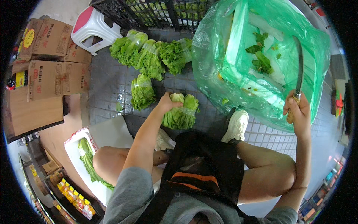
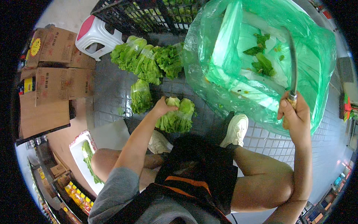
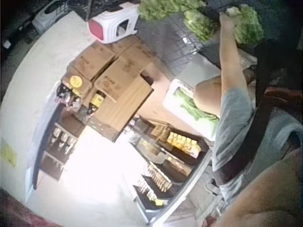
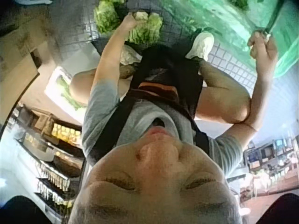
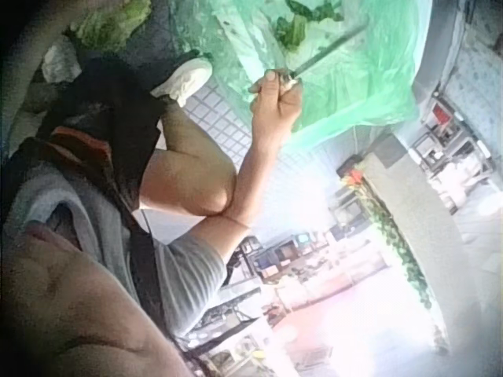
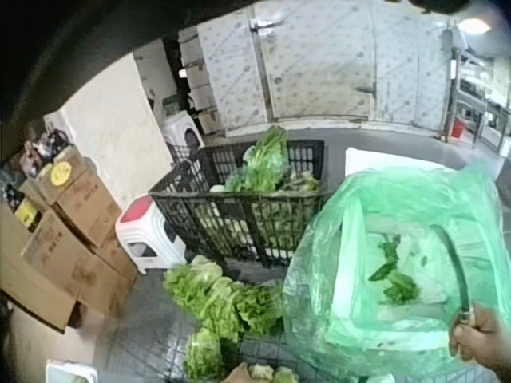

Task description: The person sits on the floor and prepares lettuce heads by removing outer leaves, cutting the base with a knife, and wrapping each head in plastic film. The wrapped lettuce is placed into a white styrofoam box.

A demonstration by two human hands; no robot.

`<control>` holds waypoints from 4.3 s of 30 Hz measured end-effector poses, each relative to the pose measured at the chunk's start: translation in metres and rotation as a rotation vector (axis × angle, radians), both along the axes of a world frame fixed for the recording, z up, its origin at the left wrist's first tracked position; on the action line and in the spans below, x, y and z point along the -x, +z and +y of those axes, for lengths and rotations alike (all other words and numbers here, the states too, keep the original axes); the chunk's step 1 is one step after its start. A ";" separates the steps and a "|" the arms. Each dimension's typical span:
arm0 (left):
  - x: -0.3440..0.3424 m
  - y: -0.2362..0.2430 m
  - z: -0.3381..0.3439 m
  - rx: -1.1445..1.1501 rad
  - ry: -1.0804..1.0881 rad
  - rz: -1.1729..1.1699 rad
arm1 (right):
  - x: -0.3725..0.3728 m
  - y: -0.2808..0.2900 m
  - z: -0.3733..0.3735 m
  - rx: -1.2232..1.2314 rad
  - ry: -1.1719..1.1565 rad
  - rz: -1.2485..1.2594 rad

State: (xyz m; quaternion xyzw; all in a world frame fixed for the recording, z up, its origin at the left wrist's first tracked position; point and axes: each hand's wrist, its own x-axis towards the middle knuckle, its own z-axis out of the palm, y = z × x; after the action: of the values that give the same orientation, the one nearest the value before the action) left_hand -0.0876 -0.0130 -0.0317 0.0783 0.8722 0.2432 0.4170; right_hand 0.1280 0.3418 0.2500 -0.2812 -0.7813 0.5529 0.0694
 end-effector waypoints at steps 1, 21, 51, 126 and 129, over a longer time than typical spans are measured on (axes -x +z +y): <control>-0.004 0.022 0.009 -0.021 0.001 -0.037 | -0.001 0.002 -0.001 -0.004 0.016 -0.041; -0.049 0.360 0.123 -0.719 -0.357 0.600 | 0.007 0.043 -0.042 -0.781 0.411 0.334; -0.078 0.363 0.222 -0.751 -0.543 1.199 | -0.038 0.056 0.025 -0.545 -0.114 0.341; -0.038 0.296 0.088 -0.664 -0.290 1.014 | 0.035 -0.038 -0.012 0.301 0.110 -0.369; -0.039 0.319 0.031 -0.845 0.028 0.855 | 0.038 -0.042 -0.022 0.231 0.017 -0.414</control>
State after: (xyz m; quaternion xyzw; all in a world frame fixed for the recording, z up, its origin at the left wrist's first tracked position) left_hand -0.0486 0.0175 0.2872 0.3167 0.7914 0.5212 -0.0413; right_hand 0.0897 0.3195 0.2077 -0.3879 -0.7128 0.5698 -0.1296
